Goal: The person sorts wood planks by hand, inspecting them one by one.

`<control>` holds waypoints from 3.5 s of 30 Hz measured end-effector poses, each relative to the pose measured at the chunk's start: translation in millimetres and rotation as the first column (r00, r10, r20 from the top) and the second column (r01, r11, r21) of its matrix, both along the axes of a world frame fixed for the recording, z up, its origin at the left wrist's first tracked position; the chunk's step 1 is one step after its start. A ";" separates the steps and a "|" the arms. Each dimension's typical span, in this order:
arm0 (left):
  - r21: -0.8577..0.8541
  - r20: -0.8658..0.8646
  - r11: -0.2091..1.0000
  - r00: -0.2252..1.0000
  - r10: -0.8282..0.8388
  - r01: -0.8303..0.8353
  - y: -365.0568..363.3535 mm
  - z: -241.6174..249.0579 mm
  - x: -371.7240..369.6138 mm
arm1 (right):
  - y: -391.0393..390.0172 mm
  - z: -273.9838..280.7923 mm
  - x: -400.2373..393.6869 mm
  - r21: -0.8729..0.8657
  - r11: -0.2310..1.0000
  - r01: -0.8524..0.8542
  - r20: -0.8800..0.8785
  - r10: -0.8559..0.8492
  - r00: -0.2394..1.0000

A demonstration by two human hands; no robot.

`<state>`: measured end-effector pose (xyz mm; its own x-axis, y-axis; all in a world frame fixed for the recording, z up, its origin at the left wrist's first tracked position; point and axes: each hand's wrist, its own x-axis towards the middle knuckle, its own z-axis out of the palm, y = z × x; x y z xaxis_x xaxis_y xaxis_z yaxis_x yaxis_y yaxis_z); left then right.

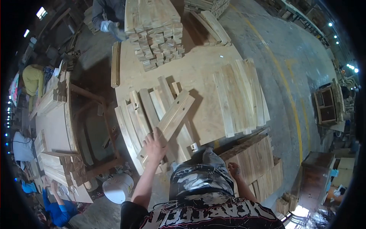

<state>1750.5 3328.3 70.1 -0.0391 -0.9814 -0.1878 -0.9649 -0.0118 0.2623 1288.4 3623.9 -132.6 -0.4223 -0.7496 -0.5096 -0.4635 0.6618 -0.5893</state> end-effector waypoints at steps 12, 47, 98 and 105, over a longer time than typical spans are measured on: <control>0.439 -0.739 0.748 0.274 0.616 -0.498 7.9 -15.6 -246.8 | -227.2 162.5 40.6 0.075 0.987 -0.144 0.920 -0.013 0.392; -0.017 -0.424 0.806 0.734 0.530 -0.592 31.1 -37.8 -216.2 | -189.6 24.2 -0.4 0.211 0.967 0.141 0.679 -0.249 0.691; -0.353 -0.302 0.860 0.826 -0.477 0.367 -76.0 13.4 -383.3 | -184.4 242.8 -131.6 -0.204 0.950 0.236 0.729 -0.013 0.684; -0.307 0.201 0.541 0.609 -0.767 0.783 -127.9 39.9 -374.8 | -153.3 287.4 -139.2 -0.316 0.932 -0.177 0.534 0.330 0.778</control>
<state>1375.7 3200.4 110.0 -0.8157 -0.5661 0.1188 -0.5640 0.8240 0.0537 1149.2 3470.7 154.8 0.1112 -0.9149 -0.3880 -0.1231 0.3747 -0.9189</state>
